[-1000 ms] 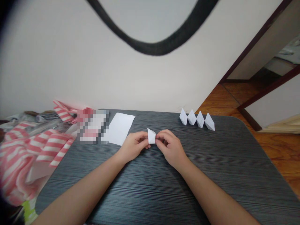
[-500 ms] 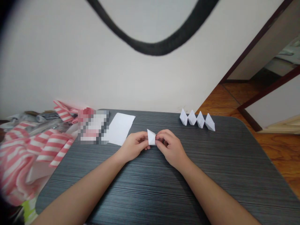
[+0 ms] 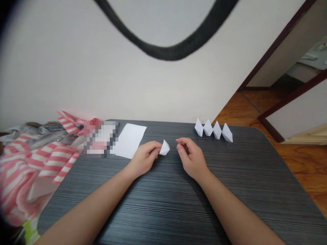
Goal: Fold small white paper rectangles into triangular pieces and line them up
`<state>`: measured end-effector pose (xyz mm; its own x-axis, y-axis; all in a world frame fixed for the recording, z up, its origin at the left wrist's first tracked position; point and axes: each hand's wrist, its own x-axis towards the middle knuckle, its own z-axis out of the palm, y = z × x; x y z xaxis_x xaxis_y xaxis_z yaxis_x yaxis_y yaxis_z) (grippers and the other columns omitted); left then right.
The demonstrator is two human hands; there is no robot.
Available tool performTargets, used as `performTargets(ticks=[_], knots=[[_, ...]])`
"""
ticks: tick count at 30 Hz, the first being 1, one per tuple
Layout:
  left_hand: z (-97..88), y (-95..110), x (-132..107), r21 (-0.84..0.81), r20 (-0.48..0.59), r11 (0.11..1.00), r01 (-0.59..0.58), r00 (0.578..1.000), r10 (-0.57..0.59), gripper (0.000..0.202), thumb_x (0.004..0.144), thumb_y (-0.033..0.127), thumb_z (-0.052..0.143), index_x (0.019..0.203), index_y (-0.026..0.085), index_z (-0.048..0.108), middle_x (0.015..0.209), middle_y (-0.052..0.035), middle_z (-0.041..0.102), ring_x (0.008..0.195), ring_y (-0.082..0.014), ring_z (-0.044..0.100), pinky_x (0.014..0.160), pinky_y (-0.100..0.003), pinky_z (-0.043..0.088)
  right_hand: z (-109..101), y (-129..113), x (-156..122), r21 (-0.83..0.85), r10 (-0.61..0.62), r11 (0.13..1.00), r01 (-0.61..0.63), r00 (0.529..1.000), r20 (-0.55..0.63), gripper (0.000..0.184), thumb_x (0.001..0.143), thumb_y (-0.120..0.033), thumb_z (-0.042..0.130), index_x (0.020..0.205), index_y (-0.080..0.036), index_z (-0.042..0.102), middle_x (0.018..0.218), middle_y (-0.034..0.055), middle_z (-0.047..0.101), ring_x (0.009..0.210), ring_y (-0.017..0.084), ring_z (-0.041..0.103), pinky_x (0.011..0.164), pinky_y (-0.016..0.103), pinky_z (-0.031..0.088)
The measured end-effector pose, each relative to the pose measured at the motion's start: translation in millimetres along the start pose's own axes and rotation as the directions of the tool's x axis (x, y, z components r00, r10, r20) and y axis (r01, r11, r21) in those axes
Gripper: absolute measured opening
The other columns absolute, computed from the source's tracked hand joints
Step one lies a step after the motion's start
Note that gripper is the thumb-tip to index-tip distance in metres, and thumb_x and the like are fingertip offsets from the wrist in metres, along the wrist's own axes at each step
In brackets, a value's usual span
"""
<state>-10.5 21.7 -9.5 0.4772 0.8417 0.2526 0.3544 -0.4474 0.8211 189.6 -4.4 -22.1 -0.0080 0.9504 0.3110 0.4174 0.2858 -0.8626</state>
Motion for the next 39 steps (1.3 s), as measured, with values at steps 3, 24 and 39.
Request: performTargets(ticks=[3, 24, 39], knots=[[-0.6, -0.6, -0.6, 0.125, 0.008, 0.984, -0.130, 0.991, 0.130, 0.024, 0.091, 0.016, 0.038, 0.097, 0.018, 0.062, 0.093, -0.0055, 0.062, 0.089, -0.0149, 0.056, 0.080, -0.029, 0.045, -5.4, -4.7, 1.2, -0.088, -0.159, 0.982, 0.166, 0.984, 0.082, 0.032, 0.090, -0.019, 0.046, 0.121, -0.023, 0.050, 0.083, 0.0028, 0.056, 0.070, 0.015, 0.054, 0.066, 0.031, 0.046], [4.3, 10.7, 0.2, 0.250, -0.020, 0.968, -0.034, 0.999, 0.040, 0.021, 0.089, 0.021, 0.043, 0.105, 0.019, 0.057, 0.089, -0.0048, 0.058, 0.083, -0.0162, 0.056, 0.075, -0.030, 0.046, -35.9, 10.0, 23.7, -0.624, -0.205, 0.761, 0.176, 0.978, 0.027, 0.018, 0.091, -0.024, 0.047, 0.095, -0.019, 0.063, 0.093, 0.0075, 0.068, 0.087, 0.021, 0.063, 0.078, 0.032, 0.047], [2.1, 7.8, -1.0, 0.234, 0.013, 0.971, -0.040, 0.999, 0.038, 0.019, 0.090, 0.023, 0.042, 0.093, 0.020, 0.060, 0.087, -0.0043, 0.060, 0.084, -0.0170, 0.056, 0.076, -0.031, 0.045, -38.7, 20.5, 35.7, -0.810, -0.118, 0.585, 0.041, 0.992, -0.034, 0.017, 0.091, -0.024, 0.046, 0.091, -0.019, 0.062, 0.088, 0.0079, 0.068, 0.082, 0.023, 0.063, 0.069, 0.031, 0.043]])
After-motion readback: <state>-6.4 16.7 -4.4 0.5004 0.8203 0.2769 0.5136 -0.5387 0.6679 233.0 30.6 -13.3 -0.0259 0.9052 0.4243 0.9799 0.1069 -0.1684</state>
